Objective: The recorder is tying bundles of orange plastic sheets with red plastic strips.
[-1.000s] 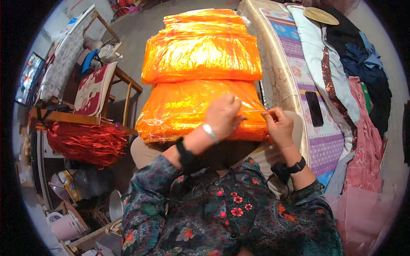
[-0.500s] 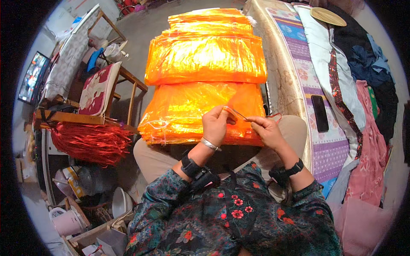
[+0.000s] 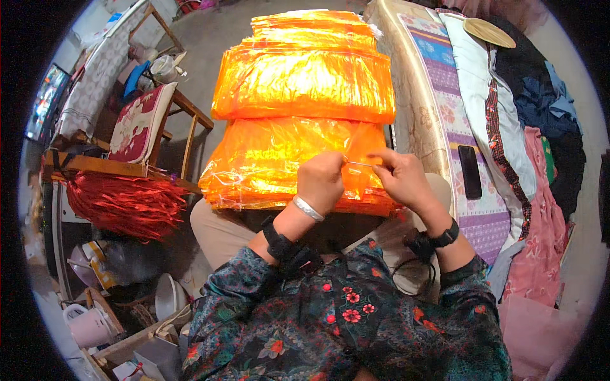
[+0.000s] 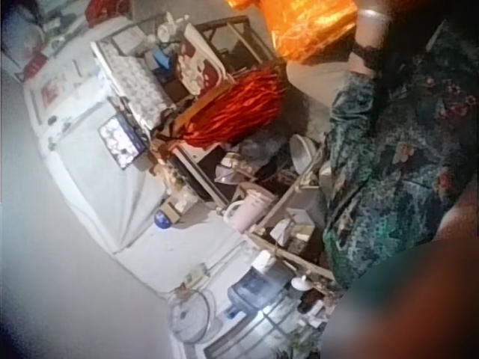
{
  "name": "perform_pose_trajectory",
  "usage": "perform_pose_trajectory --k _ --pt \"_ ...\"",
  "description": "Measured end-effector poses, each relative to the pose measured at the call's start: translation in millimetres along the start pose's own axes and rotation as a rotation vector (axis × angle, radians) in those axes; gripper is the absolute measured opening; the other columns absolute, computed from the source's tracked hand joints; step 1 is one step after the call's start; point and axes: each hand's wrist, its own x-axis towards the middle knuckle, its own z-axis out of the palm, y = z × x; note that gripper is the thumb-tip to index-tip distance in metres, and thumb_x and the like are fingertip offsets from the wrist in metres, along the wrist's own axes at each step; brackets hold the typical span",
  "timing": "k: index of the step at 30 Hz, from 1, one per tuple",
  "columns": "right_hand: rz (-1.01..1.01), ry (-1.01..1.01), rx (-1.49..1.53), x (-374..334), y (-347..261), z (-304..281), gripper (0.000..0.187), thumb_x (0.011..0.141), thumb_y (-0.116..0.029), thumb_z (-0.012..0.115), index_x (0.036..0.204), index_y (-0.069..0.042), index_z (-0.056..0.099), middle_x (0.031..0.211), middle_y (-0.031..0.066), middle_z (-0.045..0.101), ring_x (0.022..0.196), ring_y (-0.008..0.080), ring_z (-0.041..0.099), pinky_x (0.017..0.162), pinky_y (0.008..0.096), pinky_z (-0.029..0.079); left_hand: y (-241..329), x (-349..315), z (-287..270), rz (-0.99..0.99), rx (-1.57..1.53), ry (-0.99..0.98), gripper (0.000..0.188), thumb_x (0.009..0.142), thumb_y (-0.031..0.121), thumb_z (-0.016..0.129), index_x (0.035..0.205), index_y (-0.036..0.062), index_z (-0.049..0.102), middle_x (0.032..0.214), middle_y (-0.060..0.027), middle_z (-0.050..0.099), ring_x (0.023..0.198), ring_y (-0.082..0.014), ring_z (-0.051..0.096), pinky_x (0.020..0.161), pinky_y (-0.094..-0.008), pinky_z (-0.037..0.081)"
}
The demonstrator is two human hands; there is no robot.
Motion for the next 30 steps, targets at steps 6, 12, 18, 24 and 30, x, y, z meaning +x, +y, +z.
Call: perform_pose_trajectory --k 6,12,18,24,30 --pt "-0.060 -0.079 0.189 30 -20 39 0.034 0.070 -0.005 0.048 0.102 -0.013 0.057 0.072 0.0143 0.060 0.067 0.0268 0.060 0.060 0.0324 0.047 9 -4 -1 0.037 0.082 0.070 0.011 0.060 0.002 0.052 0.069 0.0047 0.046 0.060 -0.0127 0.045 0.057 -0.0296 0.047 0.051 -0.0396 0.036" --pt "-0.079 -0.069 0.454 33 -13 21 0.029 0.070 0.002 0.046 0.095 -0.003 0.060 0.083 0.0122 0.063 0.077 0.0154 0.059 0.068 0.0256 0.045 -23 -18 -19 -0.026 0.195 -0.030 0.010 0.056 0.001 0.051 0.061 0.0041 0.042 0.062 -0.0141 0.043 0.059 -0.0312 0.045 0.052 -0.0403 0.036" --pt "-0.169 -0.255 0.105 31 -9 11 0.029 0.071 -0.006 0.049 0.097 -0.010 0.061 0.079 0.0172 0.059 0.070 0.0285 0.059 0.063 0.0317 0.047 -17 -17 -35 -0.076 0.075 0.117 0.009 0.054 -0.001 0.047 0.059 0.0034 0.041 0.058 -0.0141 0.041 0.054 -0.0322 0.045 0.048 -0.0404 0.037" --pt "-0.217 -0.277 0.470 69 -34 57 0.035 0.072 0.000 0.048 0.105 -0.007 0.056 0.082 0.0130 0.060 0.074 0.0193 0.058 0.066 0.0279 0.045 -22 -13 -29 -0.077 0.061 0.176 0.014 0.056 0.002 0.049 0.070 0.0025 0.047 0.062 -0.0134 0.043 0.060 -0.0305 0.046 0.053 -0.0391 0.037" --pt "-0.053 -0.391 0.297 74 -48 27 0.031 0.071 0.003 0.047 0.097 -0.006 0.060 0.081 0.0119 0.061 0.073 0.0170 0.058 0.067 0.0266 0.045 -64 -24 -78 -0.169 0.330 0.025 0.012 0.054 0.004 0.051 0.064 0.0039 0.044 0.068 -0.0129 0.043 0.069 -0.0300 0.046 0.061 -0.0393 0.036"
